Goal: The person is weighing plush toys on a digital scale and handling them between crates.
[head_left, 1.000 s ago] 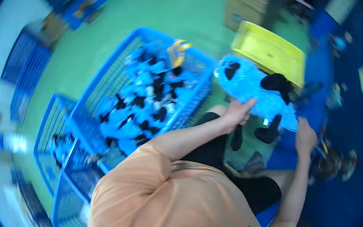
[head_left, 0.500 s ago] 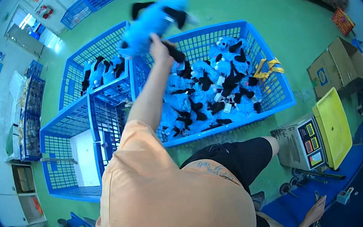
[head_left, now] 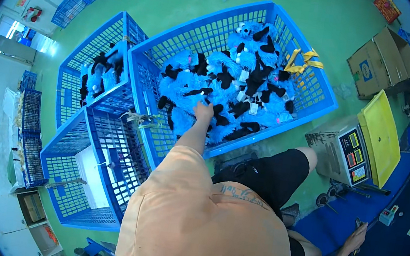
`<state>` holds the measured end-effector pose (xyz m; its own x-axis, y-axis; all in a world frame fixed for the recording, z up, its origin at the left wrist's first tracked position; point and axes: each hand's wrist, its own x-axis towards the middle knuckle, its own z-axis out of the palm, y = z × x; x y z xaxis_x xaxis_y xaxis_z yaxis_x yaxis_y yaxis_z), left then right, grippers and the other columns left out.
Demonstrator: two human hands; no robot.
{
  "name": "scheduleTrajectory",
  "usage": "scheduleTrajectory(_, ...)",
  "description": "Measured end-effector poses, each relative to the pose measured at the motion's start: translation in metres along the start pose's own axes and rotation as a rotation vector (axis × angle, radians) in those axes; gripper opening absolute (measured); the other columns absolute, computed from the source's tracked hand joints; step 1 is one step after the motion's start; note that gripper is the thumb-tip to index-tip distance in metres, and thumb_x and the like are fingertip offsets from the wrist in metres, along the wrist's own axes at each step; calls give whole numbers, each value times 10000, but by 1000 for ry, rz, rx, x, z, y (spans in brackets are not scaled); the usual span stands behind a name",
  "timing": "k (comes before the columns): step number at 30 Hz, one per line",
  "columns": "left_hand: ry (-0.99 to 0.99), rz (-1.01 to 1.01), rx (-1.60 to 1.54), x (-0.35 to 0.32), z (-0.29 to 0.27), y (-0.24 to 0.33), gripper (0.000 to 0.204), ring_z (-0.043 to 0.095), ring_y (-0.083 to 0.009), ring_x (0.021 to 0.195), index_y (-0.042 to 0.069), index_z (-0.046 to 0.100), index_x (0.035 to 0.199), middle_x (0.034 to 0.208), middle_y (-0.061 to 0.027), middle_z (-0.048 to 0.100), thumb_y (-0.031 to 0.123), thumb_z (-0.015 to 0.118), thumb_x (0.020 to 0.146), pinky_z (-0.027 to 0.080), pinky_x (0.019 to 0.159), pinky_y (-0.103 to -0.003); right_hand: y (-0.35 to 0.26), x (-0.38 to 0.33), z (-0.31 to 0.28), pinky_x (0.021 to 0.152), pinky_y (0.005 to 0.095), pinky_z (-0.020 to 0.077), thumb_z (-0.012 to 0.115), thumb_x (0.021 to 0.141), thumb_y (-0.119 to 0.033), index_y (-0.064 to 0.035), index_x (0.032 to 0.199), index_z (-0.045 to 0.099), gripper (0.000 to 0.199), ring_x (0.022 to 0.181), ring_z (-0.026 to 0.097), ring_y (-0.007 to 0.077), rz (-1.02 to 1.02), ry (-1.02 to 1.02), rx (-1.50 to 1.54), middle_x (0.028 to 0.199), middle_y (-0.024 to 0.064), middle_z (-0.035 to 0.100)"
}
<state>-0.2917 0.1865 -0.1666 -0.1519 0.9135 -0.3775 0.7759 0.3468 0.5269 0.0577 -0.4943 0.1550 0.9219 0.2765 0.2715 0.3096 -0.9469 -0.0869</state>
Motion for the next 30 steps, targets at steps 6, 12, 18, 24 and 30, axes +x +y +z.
scheduleTrajectory(6,-17,70,-90,11,11,-45,835,588,-469,1141,113,311,1552,1305,-299,555,368,686,850,474,1011,-498,6,1,-8,774,440,482,293,1110,-426,-5,1053,693,584,800,635,367,48,-81,22,956,175,718)
scheduleTrajectory(12,-97,112,147,25,-2,-36,803,629,-437,1096,75,349,1519,1218,-280,624,361,689,850,499,968,-487,-2,4,-12,769,427,482,284,1109,-420,-9,1032,692,585,792,634,349,82,-91,9,945,172,716)
scheduleTrajectory(18,-143,133,369,62,-7,-45,644,662,-414,985,-22,494,1361,1097,-250,681,324,684,852,532,892,-476,-5,4,-16,761,419,482,267,1108,-411,-9,1006,688,590,789,633,338,102,-131,63,936,162,717)
scheduleTrajectory(24,-110,271,-57,56,-13,-17,405,676,-316,796,-53,581,1166,925,-173,693,211,665,870,557,764,-396,-25,10,-6,756,418,481,265,1104,-387,-26,993,684,564,774,628,335,152,-107,63,936,141,722)
scheduleTrajectory(30,-683,213,-814,-121,-52,155,230,604,-147,656,8,552,1115,814,-62,611,39,633,901,535,657,-262,-140,4,-11,809,331,510,675,897,-58,-36,1052,678,156,861,631,237,-96,139,274,1031,102,697)
